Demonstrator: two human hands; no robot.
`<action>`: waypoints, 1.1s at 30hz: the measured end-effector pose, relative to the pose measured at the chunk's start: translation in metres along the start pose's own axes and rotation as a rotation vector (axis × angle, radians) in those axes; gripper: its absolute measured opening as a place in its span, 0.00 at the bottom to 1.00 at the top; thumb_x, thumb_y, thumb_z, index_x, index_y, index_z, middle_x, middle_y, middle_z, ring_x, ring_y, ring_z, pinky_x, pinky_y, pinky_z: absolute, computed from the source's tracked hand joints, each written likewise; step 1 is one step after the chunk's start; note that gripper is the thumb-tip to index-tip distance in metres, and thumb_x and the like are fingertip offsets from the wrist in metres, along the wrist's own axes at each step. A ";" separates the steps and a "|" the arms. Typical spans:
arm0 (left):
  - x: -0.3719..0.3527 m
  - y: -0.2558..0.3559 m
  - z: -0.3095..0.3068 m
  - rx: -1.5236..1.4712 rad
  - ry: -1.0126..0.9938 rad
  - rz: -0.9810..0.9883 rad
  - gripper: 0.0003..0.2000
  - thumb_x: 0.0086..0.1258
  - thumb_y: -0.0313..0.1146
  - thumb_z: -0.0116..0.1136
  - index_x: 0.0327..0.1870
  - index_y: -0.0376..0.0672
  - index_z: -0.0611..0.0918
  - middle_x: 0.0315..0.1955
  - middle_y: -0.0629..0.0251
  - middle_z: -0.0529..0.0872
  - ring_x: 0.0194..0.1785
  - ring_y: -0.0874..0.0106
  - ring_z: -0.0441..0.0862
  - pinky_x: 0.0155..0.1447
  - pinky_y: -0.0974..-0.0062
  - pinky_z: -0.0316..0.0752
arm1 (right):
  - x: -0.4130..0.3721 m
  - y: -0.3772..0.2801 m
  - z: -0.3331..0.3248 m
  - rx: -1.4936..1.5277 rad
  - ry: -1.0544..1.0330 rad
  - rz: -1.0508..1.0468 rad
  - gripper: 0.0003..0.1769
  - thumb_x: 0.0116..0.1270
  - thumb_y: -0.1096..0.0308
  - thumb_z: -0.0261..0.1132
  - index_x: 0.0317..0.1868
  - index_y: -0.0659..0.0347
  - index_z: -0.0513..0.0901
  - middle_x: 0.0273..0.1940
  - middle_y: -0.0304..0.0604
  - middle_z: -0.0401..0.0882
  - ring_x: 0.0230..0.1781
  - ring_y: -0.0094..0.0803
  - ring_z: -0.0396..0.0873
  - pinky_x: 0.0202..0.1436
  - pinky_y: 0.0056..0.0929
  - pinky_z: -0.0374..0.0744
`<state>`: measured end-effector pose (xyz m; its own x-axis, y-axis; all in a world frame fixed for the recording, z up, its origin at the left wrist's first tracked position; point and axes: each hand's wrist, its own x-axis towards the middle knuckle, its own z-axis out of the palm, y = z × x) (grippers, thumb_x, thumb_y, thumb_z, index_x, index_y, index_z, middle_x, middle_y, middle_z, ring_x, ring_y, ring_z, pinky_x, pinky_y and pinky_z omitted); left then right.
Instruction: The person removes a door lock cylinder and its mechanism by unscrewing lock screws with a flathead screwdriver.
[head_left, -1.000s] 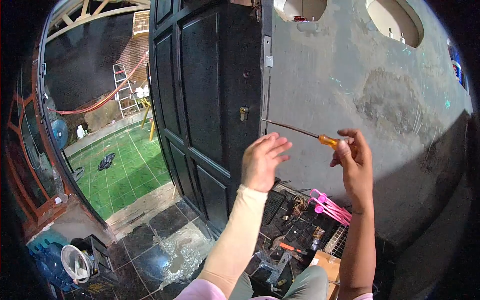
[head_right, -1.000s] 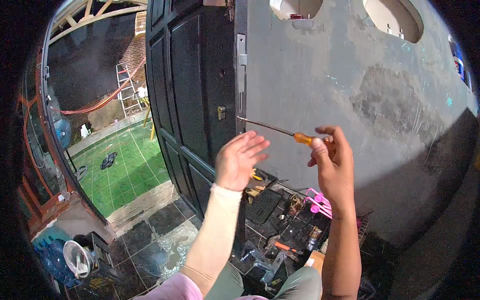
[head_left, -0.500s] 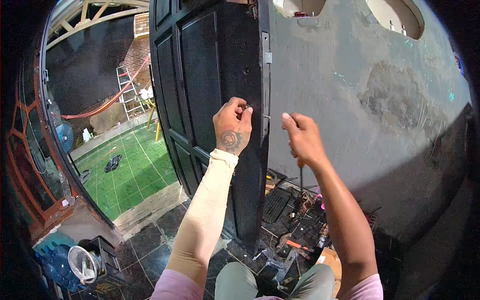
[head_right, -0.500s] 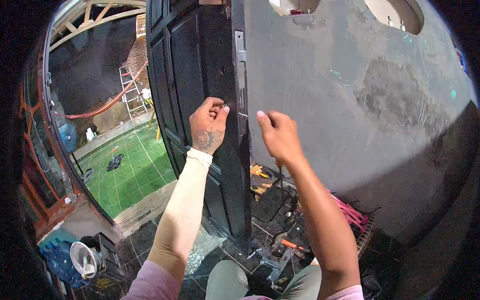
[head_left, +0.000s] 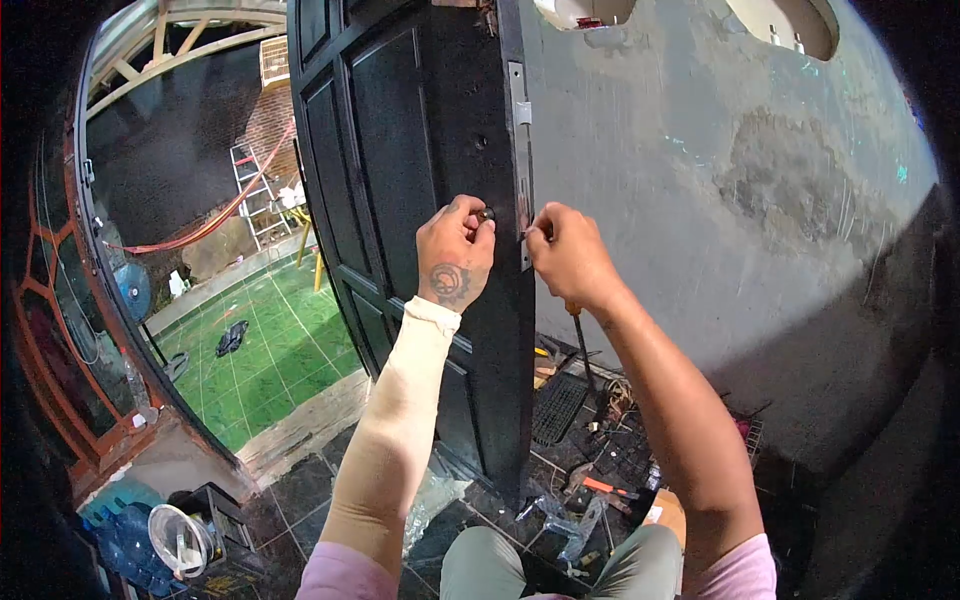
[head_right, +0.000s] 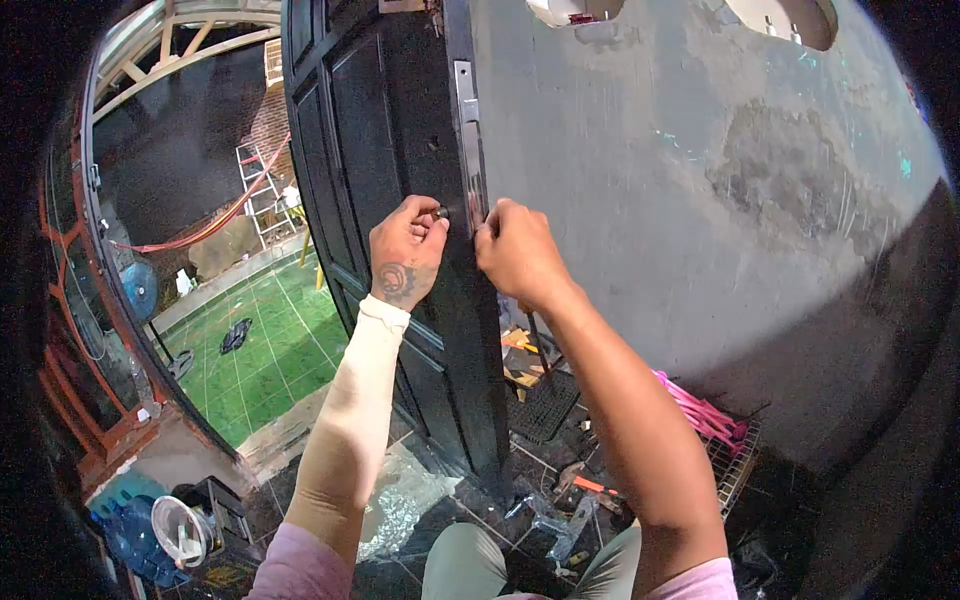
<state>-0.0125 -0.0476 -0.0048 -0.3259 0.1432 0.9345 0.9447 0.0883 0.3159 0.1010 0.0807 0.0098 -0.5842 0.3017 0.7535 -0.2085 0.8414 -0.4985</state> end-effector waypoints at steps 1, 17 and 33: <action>0.000 0.000 -0.002 -0.013 -0.006 0.000 0.08 0.65 0.26 0.65 0.44 0.35 0.84 0.28 0.65 0.84 0.29 0.80 0.81 0.37 0.81 0.78 | -0.001 -0.003 -0.002 -0.030 0.002 -0.008 0.10 0.65 0.69 0.63 0.35 0.70 0.81 0.33 0.63 0.84 0.40 0.59 0.84 0.47 0.46 0.80; -0.016 0.003 -0.031 -0.371 -0.012 -0.261 0.07 0.71 0.21 0.57 0.48 0.30 0.79 0.36 0.60 0.84 0.40 0.74 0.86 0.46 0.76 0.86 | -0.013 0.003 -0.009 0.138 0.127 -0.100 0.05 0.61 0.76 0.63 0.34 0.70 0.77 0.27 0.55 0.81 0.28 0.45 0.81 0.36 0.37 0.78; -0.161 0.100 -0.034 -1.126 -0.122 -0.678 0.10 0.73 0.21 0.53 0.53 0.35 0.76 0.46 0.52 0.85 0.47 0.62 0.86 0.49 0.61 0.85 | -0.236 -0.011 -0.055 0.825 0.232 0.323 0.05 0.63 0.82 0.69 0.36 0.67 0.80 0.32 0.43 0.83 0.21 0.17 0.74 0.21 0.17 0.69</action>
<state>0.1352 -0.0949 -0.1180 -0.6888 0.4883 0.5359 0.0885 -0.6770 0.7306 0.2841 0.0244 -0.1387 -0.5578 0.6242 0.5470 -0.6089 0.1401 -0.7808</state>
